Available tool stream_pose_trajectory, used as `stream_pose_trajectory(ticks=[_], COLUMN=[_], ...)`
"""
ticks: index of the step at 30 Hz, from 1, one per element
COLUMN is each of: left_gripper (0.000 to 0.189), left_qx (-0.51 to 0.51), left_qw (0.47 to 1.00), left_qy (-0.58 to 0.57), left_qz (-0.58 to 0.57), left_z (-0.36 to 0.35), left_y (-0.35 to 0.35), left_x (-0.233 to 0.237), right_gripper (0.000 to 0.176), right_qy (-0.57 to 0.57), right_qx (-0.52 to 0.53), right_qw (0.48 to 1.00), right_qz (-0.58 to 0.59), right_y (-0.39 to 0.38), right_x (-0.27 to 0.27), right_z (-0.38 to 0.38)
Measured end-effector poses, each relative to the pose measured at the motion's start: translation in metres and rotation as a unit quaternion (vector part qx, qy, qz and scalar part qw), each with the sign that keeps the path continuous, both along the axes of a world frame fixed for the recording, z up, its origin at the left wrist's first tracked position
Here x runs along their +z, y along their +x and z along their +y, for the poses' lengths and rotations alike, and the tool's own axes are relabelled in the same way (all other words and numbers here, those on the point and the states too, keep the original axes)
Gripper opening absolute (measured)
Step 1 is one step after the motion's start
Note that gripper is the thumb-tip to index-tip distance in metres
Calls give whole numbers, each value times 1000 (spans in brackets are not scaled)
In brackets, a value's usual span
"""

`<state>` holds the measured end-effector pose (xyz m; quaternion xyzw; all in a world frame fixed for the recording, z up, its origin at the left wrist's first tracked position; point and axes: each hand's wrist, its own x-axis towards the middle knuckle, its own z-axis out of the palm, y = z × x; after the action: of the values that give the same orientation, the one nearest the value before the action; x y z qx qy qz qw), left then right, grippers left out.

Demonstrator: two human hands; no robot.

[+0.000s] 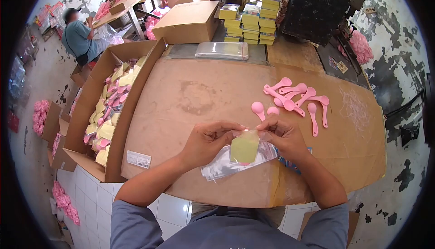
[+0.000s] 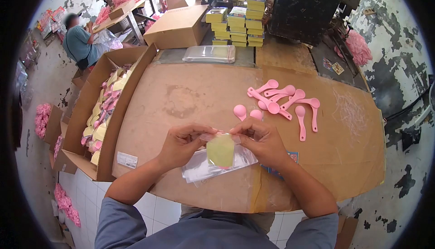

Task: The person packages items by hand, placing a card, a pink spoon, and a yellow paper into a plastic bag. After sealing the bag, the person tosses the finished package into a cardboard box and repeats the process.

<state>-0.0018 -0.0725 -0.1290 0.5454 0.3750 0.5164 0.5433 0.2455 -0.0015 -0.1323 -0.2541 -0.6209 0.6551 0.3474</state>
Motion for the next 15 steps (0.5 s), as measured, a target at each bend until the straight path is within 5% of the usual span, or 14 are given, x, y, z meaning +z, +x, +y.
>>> stream_pose_trajectory(ticks=[15], left_gripper=[23], left_qx=[-30], left_qw=[999], left_qy=[16], left_qz=[12], left_z=[5], left_y=[-7], left_x=[-1], right_gripper=[15], right_qy=[58], right_qx=[3], right_qw=[998], right_qz=[-32], right_y=[5], right_x=[9], right_z=[8])
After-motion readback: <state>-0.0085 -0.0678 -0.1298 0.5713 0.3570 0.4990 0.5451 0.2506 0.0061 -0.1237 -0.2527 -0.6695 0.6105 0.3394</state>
